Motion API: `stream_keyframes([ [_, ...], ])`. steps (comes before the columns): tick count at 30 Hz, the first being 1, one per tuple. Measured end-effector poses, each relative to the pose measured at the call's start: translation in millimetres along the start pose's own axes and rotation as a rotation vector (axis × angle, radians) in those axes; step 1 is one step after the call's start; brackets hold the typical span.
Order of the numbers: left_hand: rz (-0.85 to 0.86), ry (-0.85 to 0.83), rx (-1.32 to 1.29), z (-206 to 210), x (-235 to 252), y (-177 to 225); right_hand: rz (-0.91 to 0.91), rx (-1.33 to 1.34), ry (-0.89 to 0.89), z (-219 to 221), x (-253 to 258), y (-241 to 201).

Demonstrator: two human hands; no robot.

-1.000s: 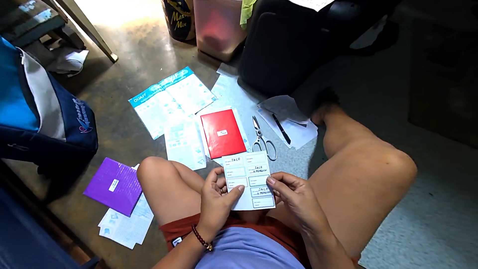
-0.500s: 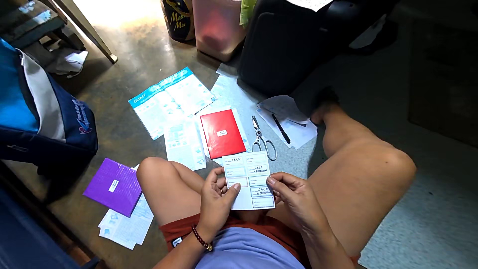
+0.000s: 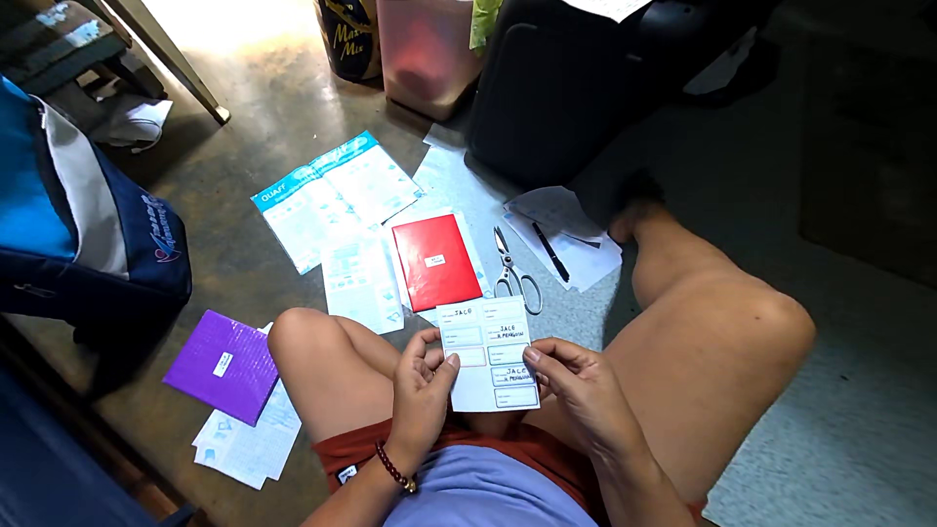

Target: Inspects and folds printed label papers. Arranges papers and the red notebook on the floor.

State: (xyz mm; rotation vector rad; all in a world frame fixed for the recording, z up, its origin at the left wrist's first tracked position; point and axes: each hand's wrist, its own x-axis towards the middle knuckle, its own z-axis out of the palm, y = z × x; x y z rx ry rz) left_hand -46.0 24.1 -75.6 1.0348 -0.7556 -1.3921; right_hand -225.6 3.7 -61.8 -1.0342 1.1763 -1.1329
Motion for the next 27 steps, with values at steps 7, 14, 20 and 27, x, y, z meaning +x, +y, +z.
stream_keyframes([
  [7, -0.001, 0.005, 0.018, 2.2, -0.1, -1.7, 0.023, -0.039, 0.027, 0.8, -0.7, -0.8],
  [14, -0.009, 0.012, 0.005, 3.0, -1.0, -0.8, 0.027, -0.024, 0.025, 4.1, -0.7, -3.9],
  [20, -0.003, 0.017, 0.026, 2.8, -1.0, 0.0, 0.033, -0.022, 0.008, 2.7, 0.8, -3.6],
  [27, 0.011, 0.022, 0.012, 2.6, -0.5, -1.0, 0.041, -0.003, 0.010, 3.0, 0.5, -4.4],
])
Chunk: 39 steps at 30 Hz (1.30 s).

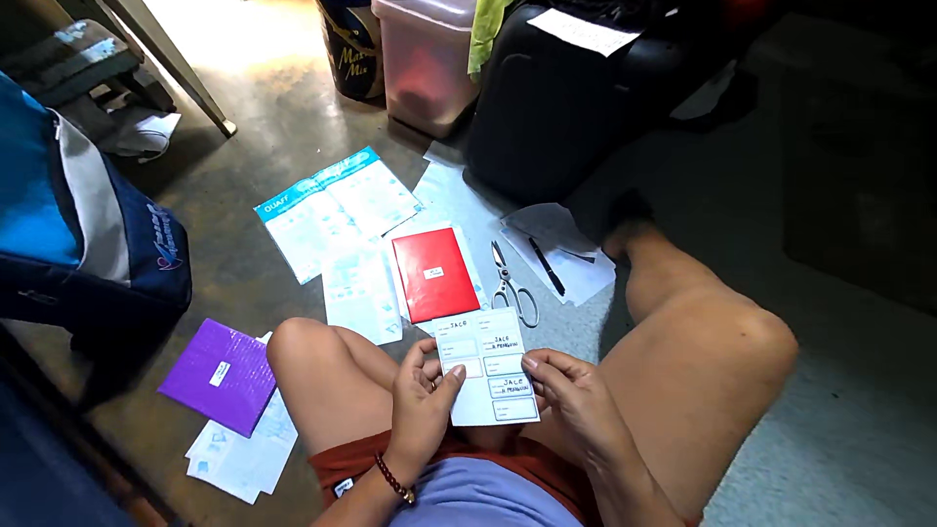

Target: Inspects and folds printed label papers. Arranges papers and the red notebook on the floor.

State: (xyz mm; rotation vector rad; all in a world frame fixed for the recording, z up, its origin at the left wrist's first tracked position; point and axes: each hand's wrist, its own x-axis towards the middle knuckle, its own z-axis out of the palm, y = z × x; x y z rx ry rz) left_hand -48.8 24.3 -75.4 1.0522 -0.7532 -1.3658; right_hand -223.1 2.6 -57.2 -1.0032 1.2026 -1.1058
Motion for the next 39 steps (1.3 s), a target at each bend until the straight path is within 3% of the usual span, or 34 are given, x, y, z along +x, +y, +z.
stream_keyframes([
  [39, 0.010, -0.024, 0.016, -1.3, -0.2, -1.8, -0.023, -0.007, 0.009, -2.2, -1.0, 3.5],
])
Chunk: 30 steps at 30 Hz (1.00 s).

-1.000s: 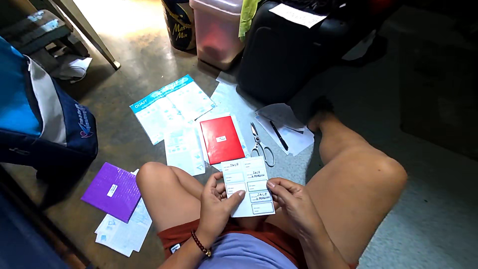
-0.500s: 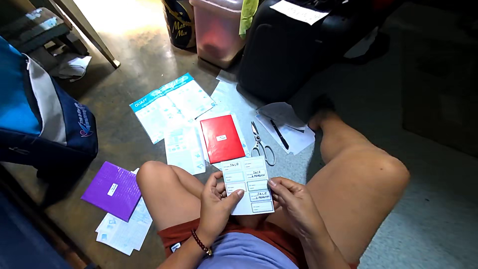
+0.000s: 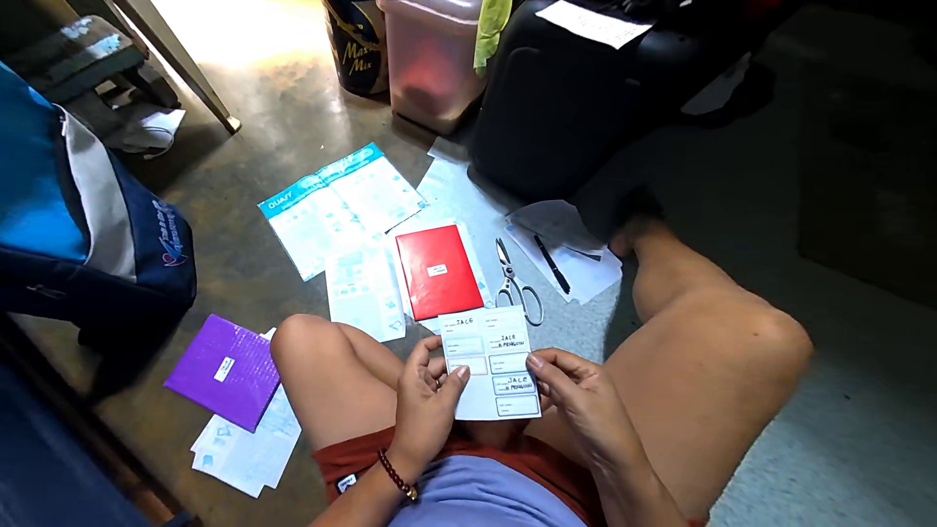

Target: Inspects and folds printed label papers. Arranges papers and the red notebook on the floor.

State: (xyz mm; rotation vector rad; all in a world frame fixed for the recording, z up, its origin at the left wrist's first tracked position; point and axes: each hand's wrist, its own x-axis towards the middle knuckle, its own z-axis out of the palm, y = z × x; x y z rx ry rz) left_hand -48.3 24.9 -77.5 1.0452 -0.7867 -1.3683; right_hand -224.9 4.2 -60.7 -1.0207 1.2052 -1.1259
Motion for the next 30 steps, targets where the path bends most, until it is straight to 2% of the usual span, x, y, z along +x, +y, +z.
stream_keyframes([
  [30, -0.016, -0.004, -0.051, -2.4, 0.9, -1.4, -0.005, 0.028, 0.006, 0.0, -0.8, 2.2],
])
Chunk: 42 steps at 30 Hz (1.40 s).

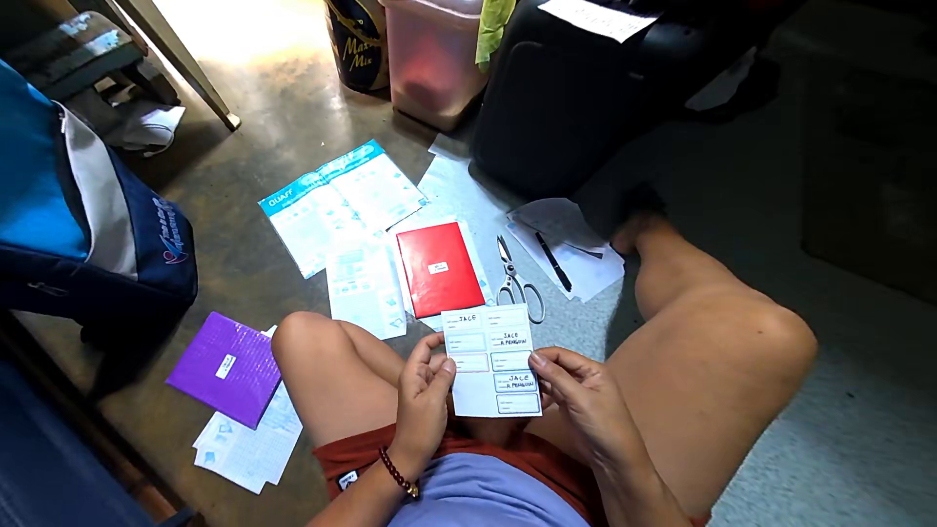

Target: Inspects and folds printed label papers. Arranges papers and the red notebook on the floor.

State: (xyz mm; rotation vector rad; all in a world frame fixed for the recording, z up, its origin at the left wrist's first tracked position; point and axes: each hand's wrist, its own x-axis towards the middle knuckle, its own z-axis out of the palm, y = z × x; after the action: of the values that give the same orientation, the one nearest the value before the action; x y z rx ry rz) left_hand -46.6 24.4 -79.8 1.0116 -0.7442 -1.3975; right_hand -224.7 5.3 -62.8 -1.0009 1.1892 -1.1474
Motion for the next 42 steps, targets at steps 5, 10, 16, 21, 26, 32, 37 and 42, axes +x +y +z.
stream_keyframes([
  [5, -0.013, 0.001, 0.010, 0.0, 0.0, 0.0, 0.012, -0.022, 0.004, -1.1, -0.3, 0.4],
  [10, -0.027, -0.002, 0.012, 1.6, -0.4, 2.1, 0.014, -0.039, 0.002, -0.8, 0.0, 2.2],
  [16, -0.007, 0.012, -0.024, 3.1, 0.9, 2.0, 0.018, -0.025, 0.004, 1.3, -0.5, 0.3],
  [21, 0.016, 0.014, -0.028, 1.9, 2.1, 0.3, 0.011, -0.028, -0.004, 1.0, 1.2, 1.6],
  [26, 0.025, 0.029, -0.034, 2.6, 2.5, -0.3, 0.012, -0.027, -0.007, 1.9, 1.4, 1.1],
  [32, 0.064, 0.047, -0.026, 1.7, 1.7, -2.4, 0.012, -0.033, -0.009, 1.0, 1.5, 0.6],
  [37, 0.106, 0.053, 0.039, 0.1, 2.5, -5.1, 0.006, -0.036, -0.012, 1.6, 1.3, -1.2],
  [42, 0.121, 0.050, 0.049, -0.4, 2.1, -5.3, 0.005, -0.042, -0.009, 1.6, 1.4, -1.0],
])
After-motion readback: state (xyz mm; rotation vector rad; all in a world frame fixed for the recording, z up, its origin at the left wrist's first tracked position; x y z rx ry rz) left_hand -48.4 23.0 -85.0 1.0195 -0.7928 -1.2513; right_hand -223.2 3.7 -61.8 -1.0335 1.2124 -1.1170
